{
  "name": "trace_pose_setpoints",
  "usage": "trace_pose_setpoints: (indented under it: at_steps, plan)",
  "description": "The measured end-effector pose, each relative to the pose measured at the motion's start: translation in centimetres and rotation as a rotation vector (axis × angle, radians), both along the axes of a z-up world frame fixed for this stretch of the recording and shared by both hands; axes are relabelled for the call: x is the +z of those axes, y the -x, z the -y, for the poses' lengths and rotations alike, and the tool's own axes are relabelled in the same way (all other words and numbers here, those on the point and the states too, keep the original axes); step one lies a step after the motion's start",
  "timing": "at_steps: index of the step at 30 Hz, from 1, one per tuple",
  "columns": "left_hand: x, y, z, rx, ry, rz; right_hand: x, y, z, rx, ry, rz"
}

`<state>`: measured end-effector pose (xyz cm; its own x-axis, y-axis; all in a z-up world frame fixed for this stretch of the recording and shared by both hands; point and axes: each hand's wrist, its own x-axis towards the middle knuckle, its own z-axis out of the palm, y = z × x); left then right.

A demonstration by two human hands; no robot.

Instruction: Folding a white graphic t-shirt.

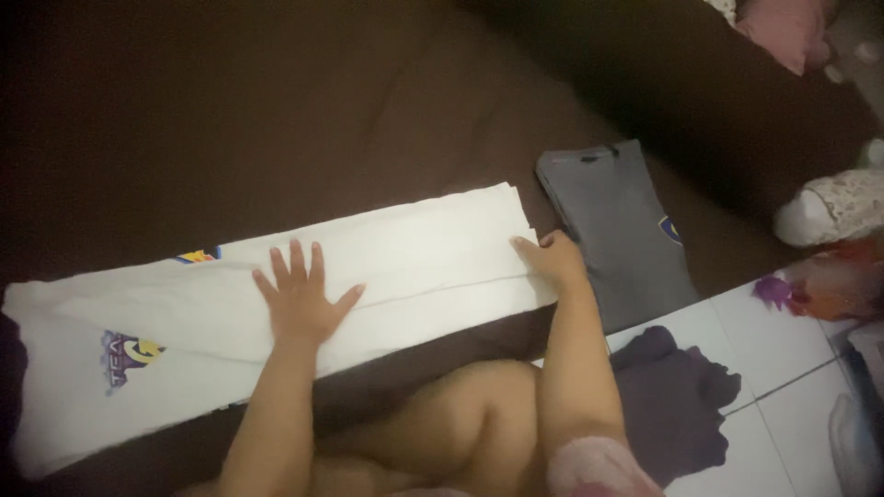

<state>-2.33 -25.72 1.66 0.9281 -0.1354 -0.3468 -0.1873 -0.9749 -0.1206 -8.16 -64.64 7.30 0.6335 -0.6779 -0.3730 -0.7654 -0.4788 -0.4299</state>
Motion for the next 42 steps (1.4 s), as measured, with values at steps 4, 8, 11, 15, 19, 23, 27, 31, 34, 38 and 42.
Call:
trace_pose_setpoints:
  at_steps: [4,8,11,15,19,23,27,31,34,38,42]
  plan:
    - [-0.5,0.2,-0.4,-0.003,0.04,0.039,-2.3,0.0,1.5,0.022,-0.112,-0.004]
    - [-1.2,0.1,-0.4,-0.022,0.02,0.099,-3.9,0.0,2.9,0.036,-0.262,0.06]
    - [-0.8,0.1,0.0,0.006,-0.049,0.047,-4.8,0.3,3.8,0.076,-0.454,0.115]
    - [-0.5,0.2,-0.2,0.004,-0.007,0.03,-4.9,-0.1,3.9,0.099,-0.601,0.161]
    - [-0.4,0.2,-0.1,-0.004,0.003,0.074,-3.1,-0.8,2.3,0.102,-0.335,0.06]
    - [-0.4,0.3,-0.3,-0.016,0.007,0.071,-1.9,-0.8,1.9,0.12,-0.183,-0.024]
    - [-0.2,0.3,0.0,-0.011,-0.047,0.063,-4.1,-0.8,3.4,0.134,-0.317,0.051]
    - [0.0,0.1,0.1,0.006,-0.039,0.042,-3.1,-0.8,2.7,0.106,-0.444,0.043]
    - [-0.6,0.1,-0.3,-0.006,0.011,0.056,-3.3,-0.9,2.9,0.095,-0.552,0.079]
    - [-1.2,0.2,-0.3,0.01,0.099,0.072,-7.2,-1.2,5.4,0.17,-0.953,0.356]
    - [0.2,0.0,2.4,0.135,0.064,0.044,-4.5,-2.1,2.7,0.23,-1.002,0.462]
